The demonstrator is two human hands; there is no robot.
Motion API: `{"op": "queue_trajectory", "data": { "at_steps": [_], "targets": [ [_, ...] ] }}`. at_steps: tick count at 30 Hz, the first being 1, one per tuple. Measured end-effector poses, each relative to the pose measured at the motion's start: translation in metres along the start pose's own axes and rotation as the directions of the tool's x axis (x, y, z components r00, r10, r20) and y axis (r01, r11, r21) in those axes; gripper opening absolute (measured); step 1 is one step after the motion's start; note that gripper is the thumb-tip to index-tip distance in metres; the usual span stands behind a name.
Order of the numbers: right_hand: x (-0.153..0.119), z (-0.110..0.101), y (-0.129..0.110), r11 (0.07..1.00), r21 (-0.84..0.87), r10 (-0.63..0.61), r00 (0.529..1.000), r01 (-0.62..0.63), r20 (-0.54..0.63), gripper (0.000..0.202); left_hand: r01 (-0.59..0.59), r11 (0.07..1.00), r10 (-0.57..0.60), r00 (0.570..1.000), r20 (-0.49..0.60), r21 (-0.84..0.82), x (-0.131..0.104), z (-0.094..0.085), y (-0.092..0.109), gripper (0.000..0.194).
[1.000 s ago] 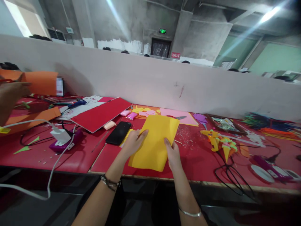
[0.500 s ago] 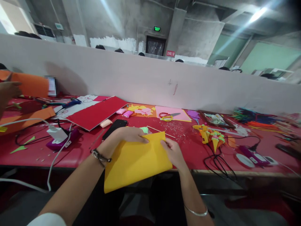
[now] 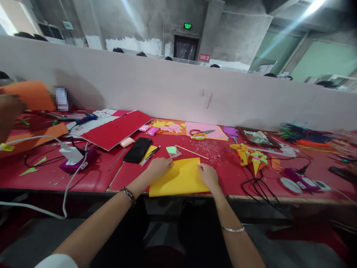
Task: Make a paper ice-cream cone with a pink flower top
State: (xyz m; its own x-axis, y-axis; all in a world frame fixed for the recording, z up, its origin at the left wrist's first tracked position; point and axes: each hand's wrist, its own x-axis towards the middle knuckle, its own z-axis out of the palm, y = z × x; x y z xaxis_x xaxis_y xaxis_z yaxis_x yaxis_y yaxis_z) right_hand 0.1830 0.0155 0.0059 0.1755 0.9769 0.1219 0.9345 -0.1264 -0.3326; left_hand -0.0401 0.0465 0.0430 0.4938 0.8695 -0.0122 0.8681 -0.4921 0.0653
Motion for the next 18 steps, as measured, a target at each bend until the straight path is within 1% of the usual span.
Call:
{"op": "queue_trajectory", "data": {
  "at_steps": [3, 5, 7, 9, 10, 12, 14, 16, 18],
  "targets": [
    [0.004, 0.000, 0.001, 0.996, -0.083, -0.019, 0.998, 0.024, 0.054, 0.033, -0.006, 1.000, 0.006, 1.000, 0.009, -0.018, 0.007, 0.004, -0.011, 0.036],
    [0.005, -0.001, 0.001, 0.991, -0.127, -0.028, 0.997, 0.037, 0.073, 0.034, -0.004, 1.000, 0.004, 1.000, -0.003, 0.007, 0.010, 0.005, -0.014, 0.032],
    [0.005, 0.000, 0.000, 0.985, -0.169, -0.024, 0.997, 0.037, 0.075, 0.036, 0.005, 0.999, -0.003, 0.999, -0.034, 0.042, 0.010, 0.005, -0.013, 0.029],
    [0.004, 0.001, -0.001, 0.978, -0.209, -0.016, 0.998, 0.030, 0.066, 0.037, -0.012, 0.997, 0.017, 0.997, -0.077, 0.072, 0.008, 0.006, -0.005, 0.029],
    [0.004, 0.001, -0.002, 0.974, -0.227, -0.013, 0.998, 0.026, 0.060, 0.038, -0.037, 0.996, 0.044, 0.995, -0.094, 0.076, 0.006, 0.008, 0.000, 0.030],
    [0.006, 0.002, -0.003, 0.965, -0.260, -0.010, 0.999, 0.022, 0.048, 0.038, -0.163, 0.985, 0.170, 0.977, -0.131, 0.059, 0.001, 0.013, 0.014, 0.032],
    [0.008, 0.003, -0.004, 0.958, -0.286, -0.015, 0.999, 0.025, 0.040, 0.038, -0.313, 0.949, 0.308, 0.947, -0.089, -0.042, -0.004, 0.021, 0.028, 0.041],
    [0.012, 0.002, -0.004, 0.951, -0.308, -0.024, 0.999, 0.034, 0.036, 0.037, -0.377, 0.922, 0.367, 0.924, -0.108, -0.093, -0.008, 0.029, 0.039, 0.046],
    [0.015, 0.001, -0.003, 0.944, -0.327, -0.030, 0.999, 0.038, 0.031, 0.037, -0.391, 0.914, 0.379, 0.918, -0.119, -0.109, -0.009, 0.037, 0.047, 0.045]
  ]
}}
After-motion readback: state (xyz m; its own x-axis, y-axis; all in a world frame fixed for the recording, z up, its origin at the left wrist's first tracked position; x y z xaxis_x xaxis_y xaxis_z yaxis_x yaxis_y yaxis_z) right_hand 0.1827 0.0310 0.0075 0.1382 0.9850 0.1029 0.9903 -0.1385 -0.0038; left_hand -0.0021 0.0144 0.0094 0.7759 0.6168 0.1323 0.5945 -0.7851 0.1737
